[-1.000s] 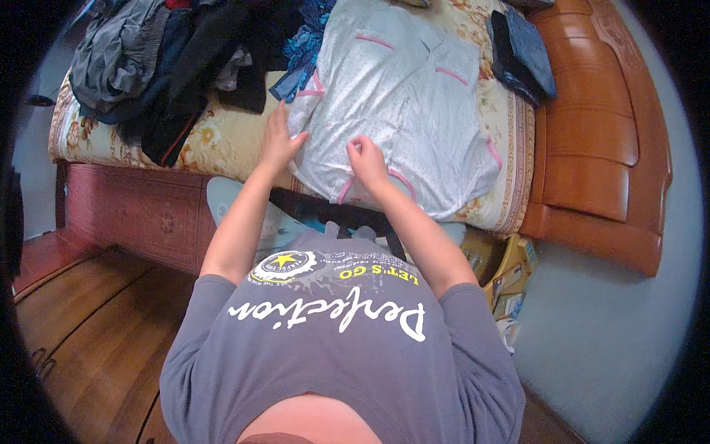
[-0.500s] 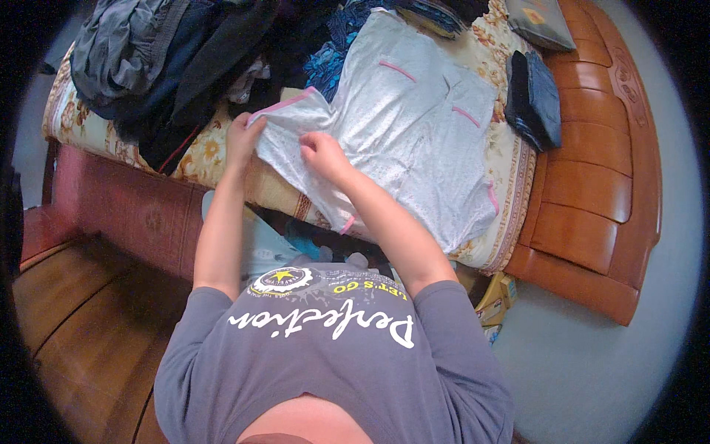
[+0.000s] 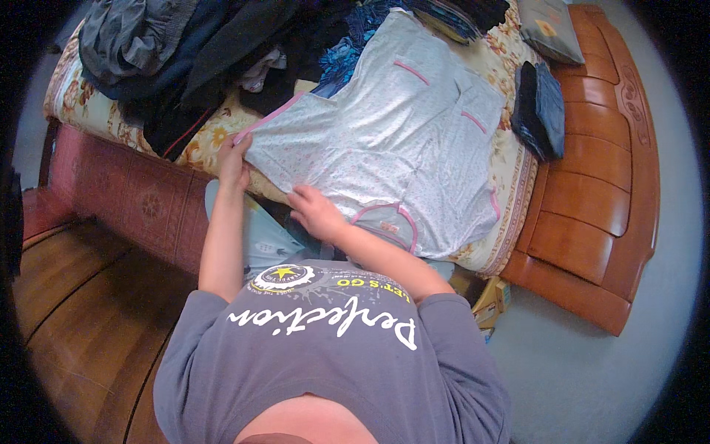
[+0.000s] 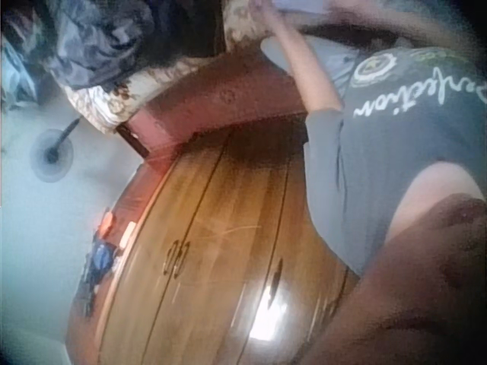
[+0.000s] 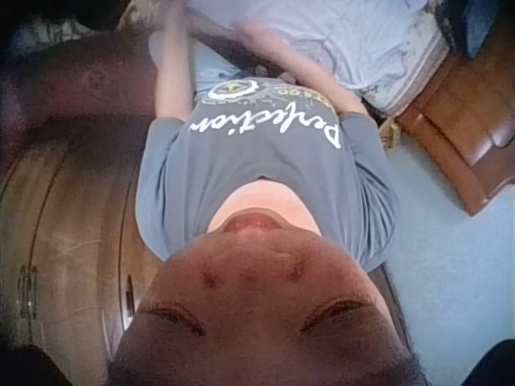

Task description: The person folds a light-grey t-shirt and a pair of grey shorts by hand on a bed.

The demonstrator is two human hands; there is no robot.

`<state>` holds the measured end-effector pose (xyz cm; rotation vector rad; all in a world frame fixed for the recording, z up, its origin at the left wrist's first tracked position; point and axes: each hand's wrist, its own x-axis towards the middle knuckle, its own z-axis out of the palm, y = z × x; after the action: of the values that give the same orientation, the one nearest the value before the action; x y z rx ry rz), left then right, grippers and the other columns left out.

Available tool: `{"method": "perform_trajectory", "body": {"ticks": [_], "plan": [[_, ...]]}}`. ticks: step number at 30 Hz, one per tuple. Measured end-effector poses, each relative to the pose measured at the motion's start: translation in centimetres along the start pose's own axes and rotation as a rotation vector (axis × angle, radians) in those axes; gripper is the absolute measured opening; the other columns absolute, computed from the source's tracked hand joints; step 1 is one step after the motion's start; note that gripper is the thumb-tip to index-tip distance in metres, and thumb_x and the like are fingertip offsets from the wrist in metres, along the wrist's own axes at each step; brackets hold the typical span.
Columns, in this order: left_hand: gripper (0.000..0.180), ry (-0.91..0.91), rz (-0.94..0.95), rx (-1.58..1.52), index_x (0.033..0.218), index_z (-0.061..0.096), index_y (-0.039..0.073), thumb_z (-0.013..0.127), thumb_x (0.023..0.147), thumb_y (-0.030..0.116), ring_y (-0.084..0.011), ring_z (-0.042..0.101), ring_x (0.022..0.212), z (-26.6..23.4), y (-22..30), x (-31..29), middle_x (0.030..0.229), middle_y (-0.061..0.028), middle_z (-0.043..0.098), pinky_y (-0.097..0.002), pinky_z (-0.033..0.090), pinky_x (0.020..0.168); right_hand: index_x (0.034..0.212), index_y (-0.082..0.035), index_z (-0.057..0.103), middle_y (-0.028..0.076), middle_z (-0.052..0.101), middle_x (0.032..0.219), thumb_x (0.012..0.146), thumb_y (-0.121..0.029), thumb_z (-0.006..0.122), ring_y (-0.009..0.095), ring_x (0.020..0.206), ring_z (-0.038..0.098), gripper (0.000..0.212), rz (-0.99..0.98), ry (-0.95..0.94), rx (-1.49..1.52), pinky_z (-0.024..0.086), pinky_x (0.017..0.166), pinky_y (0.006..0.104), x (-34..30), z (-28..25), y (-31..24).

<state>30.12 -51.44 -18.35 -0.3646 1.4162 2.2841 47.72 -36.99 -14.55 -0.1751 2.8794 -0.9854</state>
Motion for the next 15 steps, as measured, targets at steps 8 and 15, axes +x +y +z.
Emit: {"method": "perform_trajectory", "body": {"ticks": [8, 15], "plan": [[0.021, 0.064, -0.160, 0.012, 0.097, 0.054, -0.001, 0.063, 0.080, 0.006, -0.0140, 0.058, 0.083, 2.0, -2.5, -6.1, 0.090, -0.0063, 0.061, -0.0248, 0.045, 0.073, 0.103, 0.001, 0.056, 0.023, 0.057, 0.107, 0.073, -0.018, 0.066, 0.036, 0.100, 0.054, 0.037, 0.237, 0.166, -0.173, 0.044, 0.085, 0.0411, 15.8, -9.6, 8.8], [0.043, 0.037, -0.007, 0.296, 0.110, 0.049, -0.003, 0.068, 0.072, 0.004, -0.0205, 0.056, 0.097, 4.3, -7.3, -9.9, 0.106, -0.0125, 0.059, -0.0312, 0.042, 0.087, 0.092, 0.000, 0.065, 0.022, 0.063, 0.090, 0.074, -0.030, 0.065, 0.034, 0.086, 0.062, 0.035, 0.369, -0.181, -0.256, 0.049, 0.076, 0.0403, 20.6, -8.5, 8.0]]}}
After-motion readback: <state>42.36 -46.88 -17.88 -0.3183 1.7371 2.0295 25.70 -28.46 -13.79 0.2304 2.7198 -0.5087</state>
